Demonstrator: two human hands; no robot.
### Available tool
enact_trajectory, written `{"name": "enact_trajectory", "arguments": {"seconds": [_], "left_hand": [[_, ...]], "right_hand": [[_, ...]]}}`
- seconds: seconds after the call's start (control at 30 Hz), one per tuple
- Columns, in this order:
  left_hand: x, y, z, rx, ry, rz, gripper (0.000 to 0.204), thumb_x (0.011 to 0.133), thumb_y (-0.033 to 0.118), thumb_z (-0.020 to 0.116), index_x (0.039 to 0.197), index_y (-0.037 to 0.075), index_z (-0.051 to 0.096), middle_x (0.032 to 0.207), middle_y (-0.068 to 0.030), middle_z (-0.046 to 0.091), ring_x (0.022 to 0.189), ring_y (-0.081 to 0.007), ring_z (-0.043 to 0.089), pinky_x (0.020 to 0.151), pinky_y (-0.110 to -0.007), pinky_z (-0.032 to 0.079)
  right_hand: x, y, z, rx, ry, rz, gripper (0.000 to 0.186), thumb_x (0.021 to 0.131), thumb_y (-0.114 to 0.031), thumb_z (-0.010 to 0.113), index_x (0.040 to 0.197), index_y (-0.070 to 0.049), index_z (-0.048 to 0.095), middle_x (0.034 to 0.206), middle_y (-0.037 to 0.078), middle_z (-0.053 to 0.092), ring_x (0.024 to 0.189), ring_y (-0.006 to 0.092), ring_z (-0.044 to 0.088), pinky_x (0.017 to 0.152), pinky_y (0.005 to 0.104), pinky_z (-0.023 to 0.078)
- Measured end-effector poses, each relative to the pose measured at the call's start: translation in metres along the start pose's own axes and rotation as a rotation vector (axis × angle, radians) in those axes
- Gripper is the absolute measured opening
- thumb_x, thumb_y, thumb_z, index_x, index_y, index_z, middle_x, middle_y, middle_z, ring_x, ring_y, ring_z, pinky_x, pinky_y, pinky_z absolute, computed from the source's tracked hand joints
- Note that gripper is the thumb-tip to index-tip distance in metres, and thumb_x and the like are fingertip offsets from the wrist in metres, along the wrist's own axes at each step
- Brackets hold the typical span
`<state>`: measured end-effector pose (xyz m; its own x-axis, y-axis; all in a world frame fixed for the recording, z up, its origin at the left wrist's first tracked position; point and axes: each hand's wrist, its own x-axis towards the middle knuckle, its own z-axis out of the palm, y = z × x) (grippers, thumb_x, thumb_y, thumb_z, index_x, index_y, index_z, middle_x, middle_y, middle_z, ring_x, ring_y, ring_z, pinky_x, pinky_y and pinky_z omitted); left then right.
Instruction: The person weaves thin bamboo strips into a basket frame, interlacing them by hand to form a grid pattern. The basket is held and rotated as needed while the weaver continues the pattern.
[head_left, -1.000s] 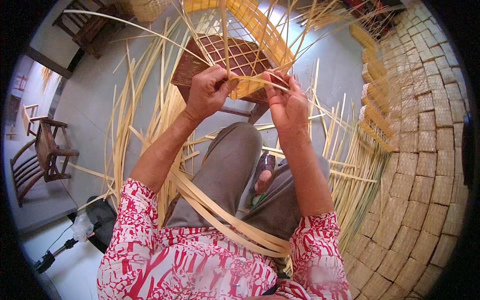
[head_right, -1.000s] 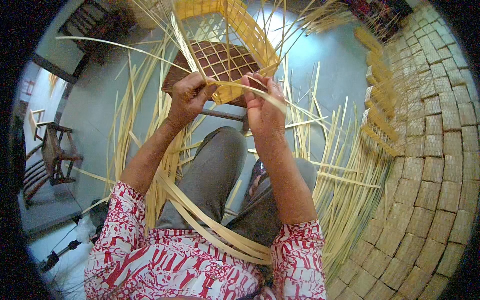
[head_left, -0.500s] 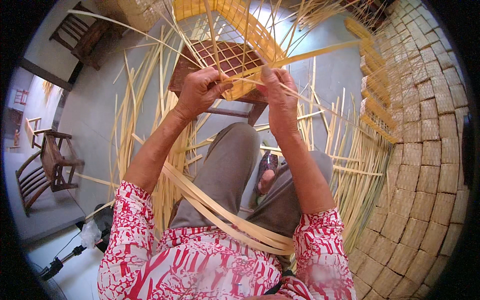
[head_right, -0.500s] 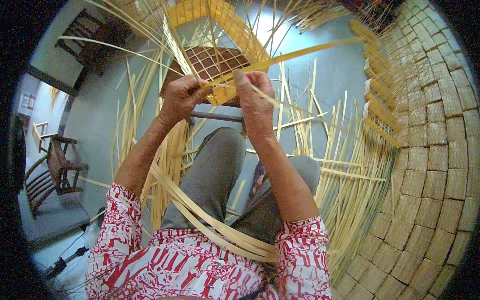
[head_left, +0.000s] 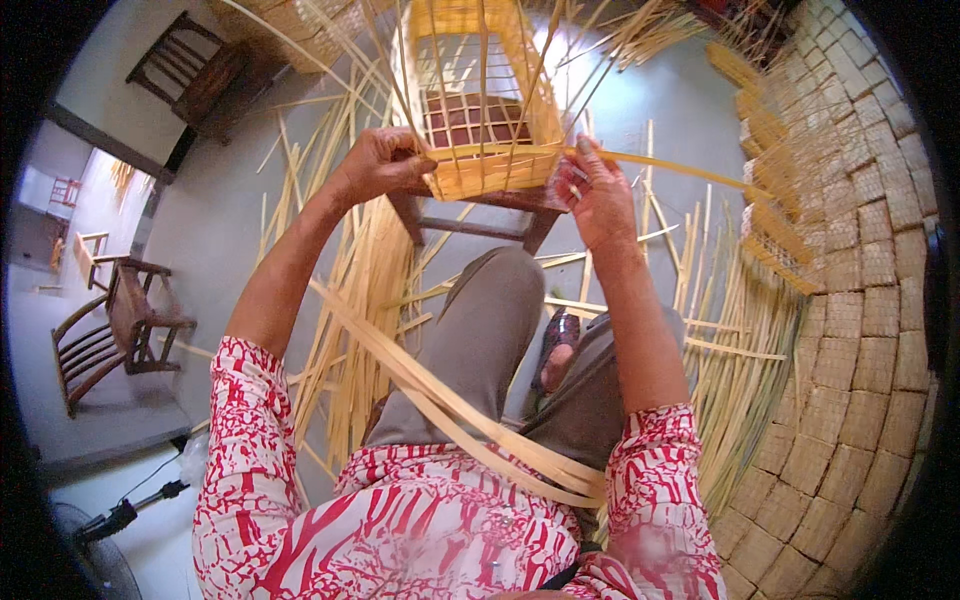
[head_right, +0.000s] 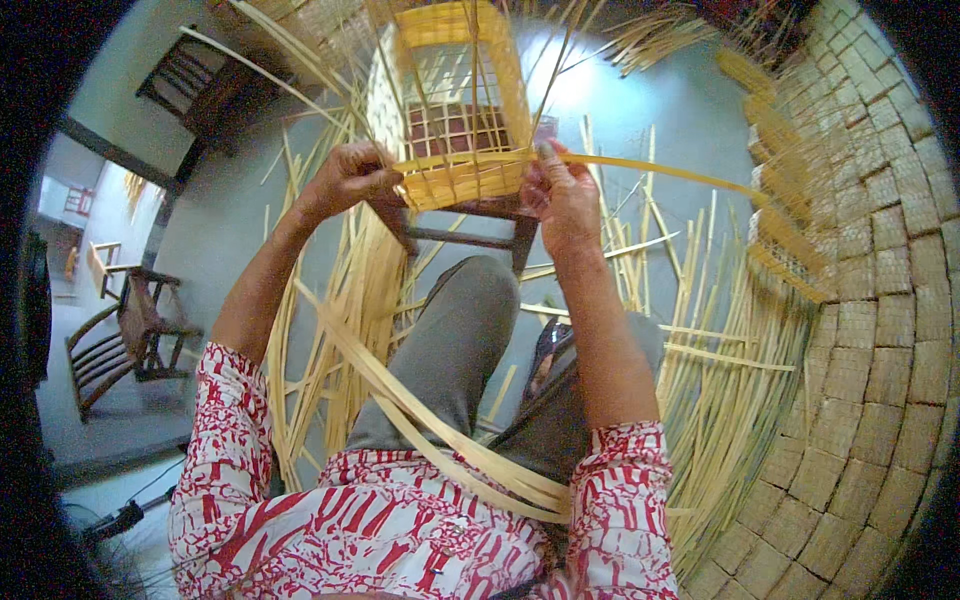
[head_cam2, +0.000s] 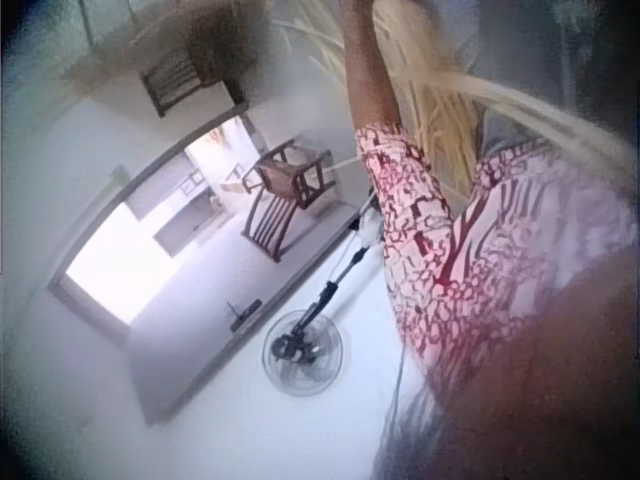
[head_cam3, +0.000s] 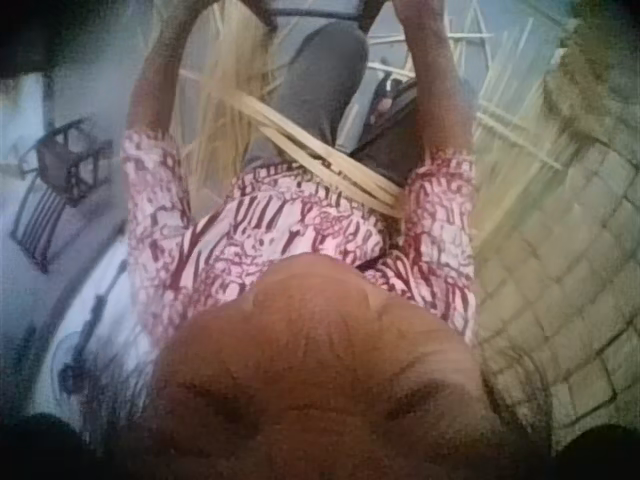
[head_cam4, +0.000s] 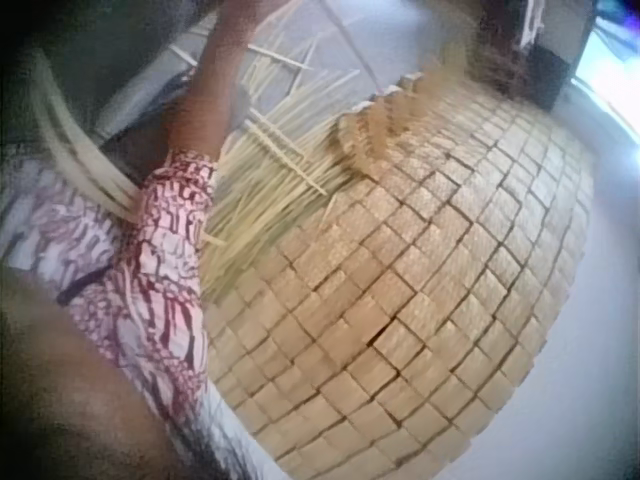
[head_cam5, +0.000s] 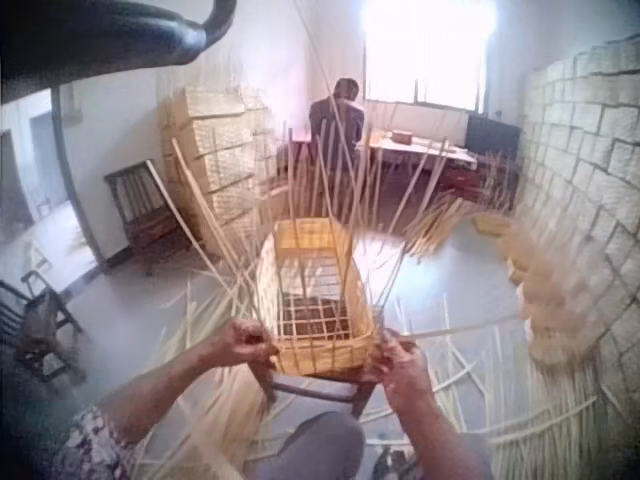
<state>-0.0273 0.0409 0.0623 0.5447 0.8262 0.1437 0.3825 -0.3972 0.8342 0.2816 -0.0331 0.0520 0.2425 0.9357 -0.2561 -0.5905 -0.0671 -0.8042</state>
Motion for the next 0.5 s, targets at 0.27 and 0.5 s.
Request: {"name": "enact_trajectory", "arguments": {"seconds": [0.27,0.5], "left_hand": [[-0.024,-0.02,-0.008,-0.05,0.052,0.018,0.013,0.089,0.012,0.07,0.097,0.002,0.071,0.076,0.0042,0.064,0.07,-0.0024,0.057,0.062,-0.023,0.049],[-0.03,-0.01,-0.006,0.058,0.129,0.094,0.018,0.085,0.007,0.066,0.102,0.002,0.07,0.079,0.0007,0.063,0.07,-0.0062,0.061,0.064,-0.026,0.052]], "right_hand": [[0.013,0.023,-0.031,-0.227,-0.297,-0.18,0.02,0.097,-0.013,0.066,0.116,-0.006,0.069,0.115,0.006,0.069,0.106,0.018,0.064,0.097,0.0343,0.052],[0.005,0.028,-0.027,-0.008,-0.256,-0.14,0.016,0.095,-0.012,0.07,0.109,-0.004,0.07,0.106,0.007,0.07,0.098,0.0169,0.065,0.094,0.0299,0.054]]}}
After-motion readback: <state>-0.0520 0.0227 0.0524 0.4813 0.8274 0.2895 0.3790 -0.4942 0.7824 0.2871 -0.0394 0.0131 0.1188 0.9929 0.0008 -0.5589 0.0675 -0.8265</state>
